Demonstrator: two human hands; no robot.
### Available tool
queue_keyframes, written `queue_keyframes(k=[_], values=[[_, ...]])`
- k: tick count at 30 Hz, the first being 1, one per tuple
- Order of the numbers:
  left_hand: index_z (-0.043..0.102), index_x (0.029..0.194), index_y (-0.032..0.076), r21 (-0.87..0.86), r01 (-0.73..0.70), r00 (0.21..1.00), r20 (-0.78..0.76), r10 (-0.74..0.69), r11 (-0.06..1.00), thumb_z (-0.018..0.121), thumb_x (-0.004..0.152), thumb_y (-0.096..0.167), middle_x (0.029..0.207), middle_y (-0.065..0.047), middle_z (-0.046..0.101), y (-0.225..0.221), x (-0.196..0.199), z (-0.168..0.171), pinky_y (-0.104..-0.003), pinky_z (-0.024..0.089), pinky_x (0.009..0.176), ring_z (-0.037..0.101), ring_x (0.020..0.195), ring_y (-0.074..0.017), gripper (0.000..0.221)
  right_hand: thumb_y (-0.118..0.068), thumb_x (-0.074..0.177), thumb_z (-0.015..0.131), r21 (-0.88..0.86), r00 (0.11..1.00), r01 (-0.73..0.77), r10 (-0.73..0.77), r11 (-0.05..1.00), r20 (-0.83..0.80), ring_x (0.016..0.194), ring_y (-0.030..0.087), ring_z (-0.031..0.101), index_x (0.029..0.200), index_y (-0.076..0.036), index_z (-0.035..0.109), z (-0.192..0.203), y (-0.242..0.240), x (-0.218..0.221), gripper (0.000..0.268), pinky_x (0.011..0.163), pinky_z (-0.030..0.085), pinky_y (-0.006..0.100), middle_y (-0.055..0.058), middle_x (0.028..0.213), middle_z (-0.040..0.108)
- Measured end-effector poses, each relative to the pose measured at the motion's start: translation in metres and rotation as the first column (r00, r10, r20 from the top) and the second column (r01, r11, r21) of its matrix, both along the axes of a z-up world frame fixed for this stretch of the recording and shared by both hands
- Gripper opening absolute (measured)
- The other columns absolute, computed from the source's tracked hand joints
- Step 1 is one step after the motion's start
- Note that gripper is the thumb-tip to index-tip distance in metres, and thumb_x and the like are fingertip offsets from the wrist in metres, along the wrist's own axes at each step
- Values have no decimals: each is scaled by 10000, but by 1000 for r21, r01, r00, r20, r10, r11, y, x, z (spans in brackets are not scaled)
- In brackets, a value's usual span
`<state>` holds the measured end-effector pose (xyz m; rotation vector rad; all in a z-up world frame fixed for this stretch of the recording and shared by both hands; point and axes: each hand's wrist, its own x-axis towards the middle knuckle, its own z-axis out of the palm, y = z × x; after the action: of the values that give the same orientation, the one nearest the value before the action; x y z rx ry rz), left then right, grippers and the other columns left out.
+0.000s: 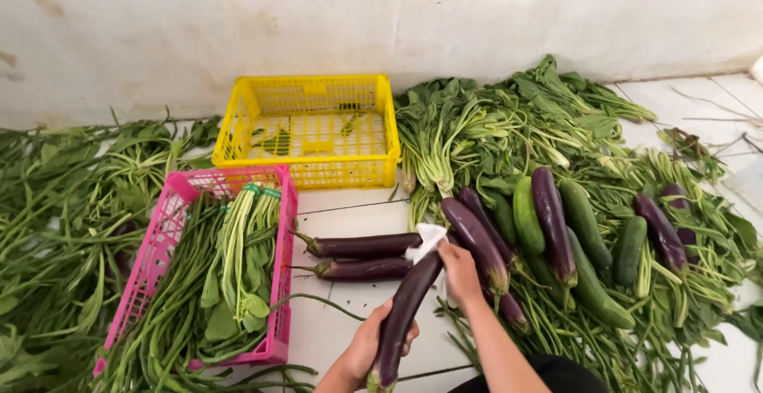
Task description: A person sits on the floor cleaning eggplants with a cloth and sorting them among other vegetables.
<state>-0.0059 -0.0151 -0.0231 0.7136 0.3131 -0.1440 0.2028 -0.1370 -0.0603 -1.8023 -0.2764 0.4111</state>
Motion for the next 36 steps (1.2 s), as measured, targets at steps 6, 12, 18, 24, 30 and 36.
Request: queue_keyframes(k=[6,12,18,24,30,36], values=[[572,1217,4,-104,-21,990,135,35,994,290,1086,344,781,-140,568,13,2,-14,-304,395,589,509,619,-202,460,-534,956,382,227,744,203,1,952,-668,1435,358,368,1460,-34,513,80,21,-41,722,1198,115,516,202,1608,433],[550,1232,-28,-133,-50,986,154,71,990,281,1093,357,779,-140,559,11,3,-9,-305,388,597,487,630,-197,490,-682,912,287,473,664,236,215,849,-717,1301,397,420,1390,112,521,94,21,-59,956,1155,217,476,273,1458,491],[559,1290,-19,-179,-9,988,152,37,984,274,1095,388,757,-134,556,13,5,-24,-301,370,591,475,610,-182,535,-691,924,328,635,665,392,272,666,-696,1243,358,485,1456,-19,503,94,2,-32,875,1105,320,470,214,1412,541],[555,1364,-30,-148,-10,979,202,40,989,263,1082,388,743,-103,543,14,1,-10,-288,359,589,449,596,-166,582,-737,1021,244,748,664,276,443,604,-603,1112,323,629,1409,-60,561,59,7,-37,842,961,467,501,172,1242,658],[496,1418,-70,-221,82,967,255,-23,972,324,1056,405,799,-131,575,14,1,-9,-301,385,625,482,636,-178,621,-876,925,298,486,563,283,267,827,-782,765,187,319,1060,-27,654,30,19,-63,930,790,277,380,80,974,479],[534,1384,-16,-167,96,970,237,-55,981,291,1088,440,785,-125,582,15,6,-22,-306,410,625,504,641,-189,595,-949,865,231,624,700,311,272,716,-661,1066,441,554,1043,-68,595,50,7,-31,970,1068,294,599,205,1112,598]])
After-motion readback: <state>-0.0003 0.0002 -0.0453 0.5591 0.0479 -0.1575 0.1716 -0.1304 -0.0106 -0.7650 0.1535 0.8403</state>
